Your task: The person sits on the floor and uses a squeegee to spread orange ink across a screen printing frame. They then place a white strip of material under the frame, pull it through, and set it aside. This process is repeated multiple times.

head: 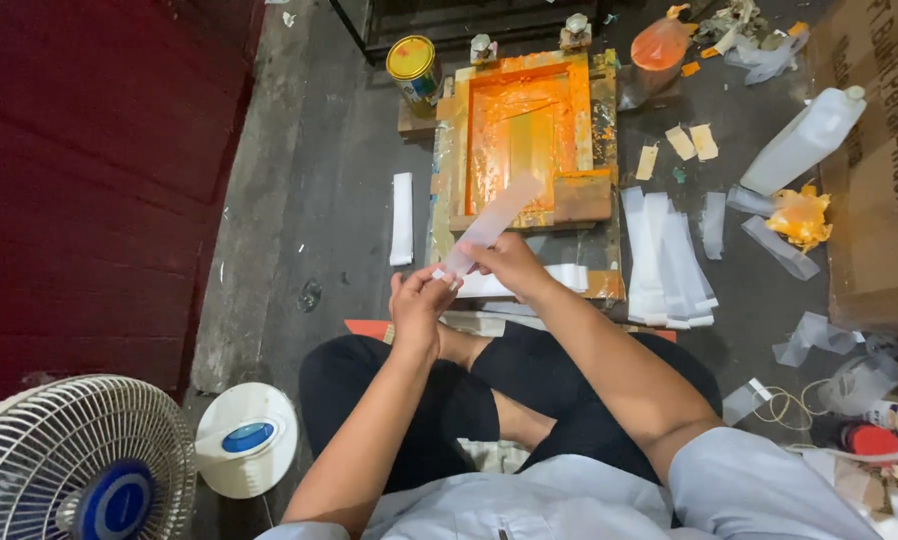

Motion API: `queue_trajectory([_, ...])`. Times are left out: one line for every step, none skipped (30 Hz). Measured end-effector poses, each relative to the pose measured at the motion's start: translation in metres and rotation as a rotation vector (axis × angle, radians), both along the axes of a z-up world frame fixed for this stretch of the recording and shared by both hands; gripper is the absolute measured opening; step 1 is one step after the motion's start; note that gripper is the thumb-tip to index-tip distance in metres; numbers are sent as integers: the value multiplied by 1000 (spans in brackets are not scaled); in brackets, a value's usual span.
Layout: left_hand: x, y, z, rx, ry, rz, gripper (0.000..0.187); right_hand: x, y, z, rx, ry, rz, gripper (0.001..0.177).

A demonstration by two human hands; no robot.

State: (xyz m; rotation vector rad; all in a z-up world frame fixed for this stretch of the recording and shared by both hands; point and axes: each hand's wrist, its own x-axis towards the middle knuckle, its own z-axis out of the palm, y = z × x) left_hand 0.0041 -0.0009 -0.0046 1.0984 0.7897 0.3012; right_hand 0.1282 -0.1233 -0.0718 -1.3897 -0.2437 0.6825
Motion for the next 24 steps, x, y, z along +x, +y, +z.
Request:
queue_trajectory([0, 2, 2, 3, 3, 0, 35, 3, -3, 13, 3, 3, 0, 33])
queue_trajectory([-2, 2, 3, 4, 5, -10, 36, 5, -7, 25, 7, -13, -53, 26])
queue_trajectory([-5, 3, 3, 5, 7, -20, 36, 5, -11, 36, 11, -30, -105, 21])
queue_trajectory([-5, 7, -4, 3, 15, -25, 36, 13, -14, 27, 8, -22, -111, 21])
queue_trajectory([-7, 11, -10, 4, 11, -22, 34, 20, -17, 17, 2, -32, -141, 21])
queue_trajectory([-7, 13, -18, 4, 0, -19, 33, 27, -23, 7, -5, -50, -172, 20])
queue_trajectory([-9, 13, -21, 1, 1, -25, 33, 29, -31, 12, -8, -49, -178, 20])
queue_trajectory([-10, 14, -23, 8, -6, -23, 32, 32, -37, 19, 27, -44, -188, 20])
queue_trajectory([-10, 16, -24, 15, -13, -21, 32, 35, -42, 27, 63, -40, -199, 19])
queue_trajectory([-11, 16, -24, 15, -17, -21, 32, 37, -48, 33, 63, -43, -199, 19])
queue_trajectory([-11, 17, -23, 15, -29, -15, 33, 38, -53, 40, 65, -54, -215, 19])
queue_trajectory([-11, 18, -22, 15, -42, -8, 34, 39, -58, 48, 67, -65, -230, 18])
queue_trajectory([-13, 18, -14, 15, -45, -8, 34, 43, -62, 47, 66, -68, -230, 18])
queue_trajectory([-13, 17, -6, 28, -42, -18, 34, 47, -67, 45, 61, -94, -199, 17])
queue_trajectory([-13, 15, 2, 41, -39, -28, 34, 52, -73, 44, 55, -119, -168, 16])
queue_trajectory([-14, 16, 3, 41, -47, -32, 34, 53, -73, 44, 54, -127, -171, 16])
queue_trajectory([-15, 18, 5, 49, -45, -38, 33, 54, -74, 44, 40, -130, -156, 15])
queue_trajectory([-14, 16, 5, 51, -47, -45, 33, 56, -78, 44, 21, -137, -142, 15])
queue_trajectory([-17, 18, 1, 45, -61, -50, 33, 57, -75, 35, 15, -151, -147, 15])
queue_trajectory([-17, 19, -2, 46, -62, -42, 34, 62, -74, 27, 18, -124, -133, 19])
queue_trajectory([-17, 20, -5, 47, -63, -34, 36, 67, -74, 20, 22, -97, -120, 23])
queue_trajectory([-16, 19, -6, 40, -82, -47, 36, 65, -74, 25, 15, -116, -134, 23])
queue_trajectory([-16, 18, -6, 43, -74, -43, 35, 64, -74, 30, 23, -103, -108, 23])
queue_trajectory([-18, 18, -7, 48, -60, -38, 35, 59, -72, 32, 32, -83, -82, 23])
